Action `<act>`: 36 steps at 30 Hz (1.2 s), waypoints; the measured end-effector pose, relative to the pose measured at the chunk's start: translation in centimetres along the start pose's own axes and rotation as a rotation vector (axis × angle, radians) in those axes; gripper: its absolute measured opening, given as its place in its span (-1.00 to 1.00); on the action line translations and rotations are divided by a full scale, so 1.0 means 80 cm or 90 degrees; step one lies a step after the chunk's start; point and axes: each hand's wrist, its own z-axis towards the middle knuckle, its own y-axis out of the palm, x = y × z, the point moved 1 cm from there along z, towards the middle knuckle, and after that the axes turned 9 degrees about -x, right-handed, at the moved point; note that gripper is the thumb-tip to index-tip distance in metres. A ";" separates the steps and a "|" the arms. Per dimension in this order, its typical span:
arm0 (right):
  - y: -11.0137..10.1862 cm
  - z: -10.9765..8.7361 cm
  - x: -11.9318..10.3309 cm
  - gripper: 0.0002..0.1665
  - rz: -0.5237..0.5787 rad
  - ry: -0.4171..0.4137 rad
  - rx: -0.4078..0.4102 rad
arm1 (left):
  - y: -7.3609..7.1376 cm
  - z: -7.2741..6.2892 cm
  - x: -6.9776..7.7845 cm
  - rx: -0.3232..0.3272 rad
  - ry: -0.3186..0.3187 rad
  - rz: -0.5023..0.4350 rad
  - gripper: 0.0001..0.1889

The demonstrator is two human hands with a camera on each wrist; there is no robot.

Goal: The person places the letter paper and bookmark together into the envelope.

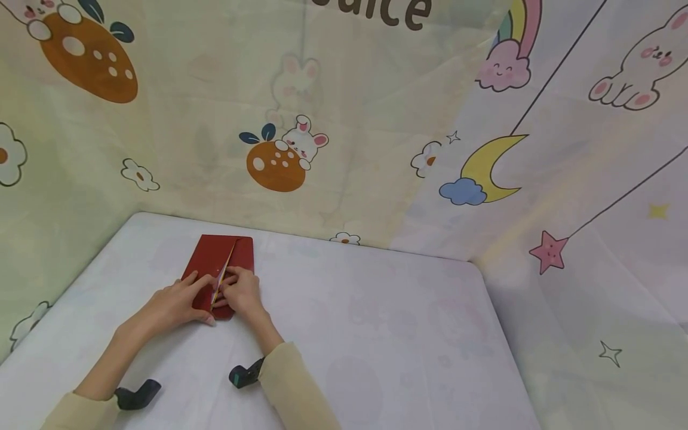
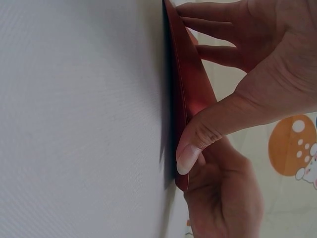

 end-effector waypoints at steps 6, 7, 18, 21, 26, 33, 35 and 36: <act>0.003 0.003 0.001 -0.48 -0.014 0.002 0.002 | -0.001 -0.001 -0.001 -0.003 0.001 0.000 -0.20; 0.003 0.003 0.001 -0.48 -0.009 0.002 0.000 | -0.001 -0.001 0.000 -0.004 0.001 -0.001 -0.20; -0.014 -0.004 0.002 -0.62 -0.075 -0.051 -0.002 | 0.002 0.002 0.002 -0.011 -0.002 0.000 -0.25; -0.018 -0.006 0.000 -0.64 -0.276 -0.104 0.021 | 0.003 0.002 0.003 -0.013 0.002 0.009 -0.23; -0.017 -0.008 -0.003 -0.51 -0.496 -0.153 -0.059 | 0.005 0.002 0.004 -0.028 -0.002 0.026 -0.16; -0.013 -0.010 0.002 -0.47 -0.620 -0.134 -0.148 | 0.003 -0.001 0.010 -0.040 -0.006 0.039 -0.10; -0.013 -0.010 0.004 -0.48 -0.630 -0.129 -0.148 | 0.003 -0.002 0.011 -0.039 -0.006 0.042 -0.06; -0.013 -0.010 0.005 -0.48 -0.634 -0.126 -0.150 | 0.004 -0.002 0.011 -0.038 -0.008 0.043 -0.04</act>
